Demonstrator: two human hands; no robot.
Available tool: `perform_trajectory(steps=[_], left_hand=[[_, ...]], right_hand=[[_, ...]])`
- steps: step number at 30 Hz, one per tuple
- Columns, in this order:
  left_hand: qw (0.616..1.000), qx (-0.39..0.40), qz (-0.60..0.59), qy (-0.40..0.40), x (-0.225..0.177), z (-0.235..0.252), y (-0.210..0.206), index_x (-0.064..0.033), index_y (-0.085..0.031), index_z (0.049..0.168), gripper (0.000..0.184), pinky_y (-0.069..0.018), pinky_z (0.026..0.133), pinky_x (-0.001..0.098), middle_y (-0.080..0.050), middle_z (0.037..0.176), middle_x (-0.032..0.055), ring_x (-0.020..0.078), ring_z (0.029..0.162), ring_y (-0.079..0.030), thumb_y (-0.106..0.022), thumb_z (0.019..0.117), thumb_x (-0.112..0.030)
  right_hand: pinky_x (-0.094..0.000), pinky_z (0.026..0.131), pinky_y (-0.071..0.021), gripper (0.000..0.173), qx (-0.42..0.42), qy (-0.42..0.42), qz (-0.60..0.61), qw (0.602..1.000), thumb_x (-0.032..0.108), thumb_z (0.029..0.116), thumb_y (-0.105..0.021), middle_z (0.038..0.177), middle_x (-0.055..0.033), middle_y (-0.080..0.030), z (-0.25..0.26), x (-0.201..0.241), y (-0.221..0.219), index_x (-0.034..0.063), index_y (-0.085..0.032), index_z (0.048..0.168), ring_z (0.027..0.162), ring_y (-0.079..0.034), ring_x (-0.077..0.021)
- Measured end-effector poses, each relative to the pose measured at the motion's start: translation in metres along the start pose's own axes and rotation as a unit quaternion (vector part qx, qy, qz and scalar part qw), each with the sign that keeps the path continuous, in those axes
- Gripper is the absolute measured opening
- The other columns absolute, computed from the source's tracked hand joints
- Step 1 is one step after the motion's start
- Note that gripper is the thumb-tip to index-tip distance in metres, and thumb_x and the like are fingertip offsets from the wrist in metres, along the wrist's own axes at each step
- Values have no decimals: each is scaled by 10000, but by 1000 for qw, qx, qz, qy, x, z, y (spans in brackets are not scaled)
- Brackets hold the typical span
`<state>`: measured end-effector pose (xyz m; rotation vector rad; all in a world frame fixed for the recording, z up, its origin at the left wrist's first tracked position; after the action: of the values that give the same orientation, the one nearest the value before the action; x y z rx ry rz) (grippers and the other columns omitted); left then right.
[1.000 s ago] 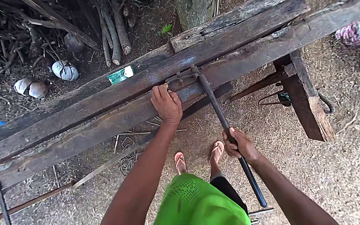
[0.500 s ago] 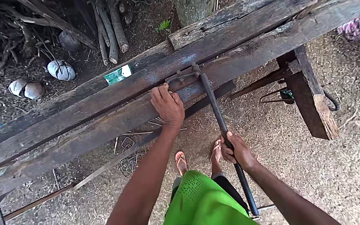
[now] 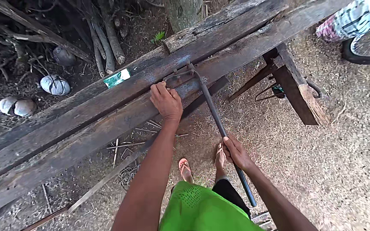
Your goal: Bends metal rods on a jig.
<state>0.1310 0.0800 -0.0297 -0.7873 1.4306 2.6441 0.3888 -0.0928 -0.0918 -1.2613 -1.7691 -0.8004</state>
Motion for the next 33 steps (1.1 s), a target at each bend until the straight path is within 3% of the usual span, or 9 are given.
perform_trajectory(steps=[6, 9, 13, 18, 21, 26, 30, 33], left_hand=[[999, 37, -1, 18, -4, 1, 7, 9, -629, 1187, 301, -461, 949, 545, -608, 1186, 231, 417, 1147, -584, -489, 968, -141], [998, 51, 1, 30, -2, -1, 12, -5, -635, 1229, 322, -454, 968, 557, -616, 1183, 236, 430, 1167, -571, -498, 987, -168], [998, 58, 7, 12, -3, -4, 11, -82, -605, 1398, 420, -436, 979, 573, -614, 1226, 231, 431, 1174, -560, -476, 1008, -170], [999, 21, 31, 3, -1, -6, 2, -115, -643, 1375, 418, -439, 939, 546, -638, 1209, 185, 395, 1152, -575, -456, 1008, -190], [999, 4, 35, 14, 1, -7, 1, -122, -667, 1328, 388, -445, 927, 532, -654, 1181, 158, 375, 1137, -586, -476, 997, -189], [999, 12, -2, 48, -1, -4, 4, -127, -655, 1357, 398, -436, 976, 543, -652, 1202, 170, 379, 1175, -577, -494, 996, -174], [999, -4, -4, 54, -4, -6, 3, -115, -674, 1336, 395, -428, 966, 546, -649, 1204, 181, 380, 1176, -573, -499, 986, -171], [1000, -7, -5, 26, 0, -2, 5, -90, -704, 1293, 369, -434, 972, 531, -649, 1170, 185, 380, 1148, -577, -534, 975, -170]], right_hand=[[-346, 477, -465, 543, -66, 17, -183, 981, 518, 1084, -307, 633, 7, -497, -31, 8, 24, 79, -627, 1079, 489, -491, -128], [-362, 521, -480, 542, -47, 12, -241, 969, 505, 1087, -283, 656, -1, -514, -31, 22, 38, 87, -627, 1088, 526, -517, -141], [-392, 571, -504, 570, -54, 10, -307, 950, 514, 1086, -254, 668, -14, -539, -28, 26, 44, 79, -623, 1099, 576, -569, -167], [-420, 565, -513, 604, -51, 23, -338, 940, 527, 1081, -242, 662, -33, -557, -18, 21, 57, 62, -623, 1129, 580, -593, -194], [-428, 566, -521, 583, -54, 24, -332, 941, 497, 1088, -266, 659, -51, -569, -23, 18, 43, 36, -619, 1137, 579, -605, -210], [-427, 552, -531, 606, -75, 43, -312, 946, 517, 1084, -270, 635, -50, -583, -33, 22, 28, 36, -634, 1142, 561, -616, -207], [-433, 593, -528, 591, -39, 20, -284, 958, 520, 1083, -257, 675, -48, -580, -18, 11, 36, 57, -620, 1143, 601, -610, -207], [-375, 544, -503, 565, 17, 24, -180, 983, 509, 1089, -255, 667, -12, -522, 1, 11, 36, 65, -604, 1122, 544, -537, -158]])
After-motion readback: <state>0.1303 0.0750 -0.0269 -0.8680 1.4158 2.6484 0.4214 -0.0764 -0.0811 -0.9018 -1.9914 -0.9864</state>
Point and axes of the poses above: each hand's wrist, its own z-axis towards the middle knuckle, its own y-axis out of the back of the hand, x = y × z, the point moved 4 cm from there along z, towards the middle knuckle
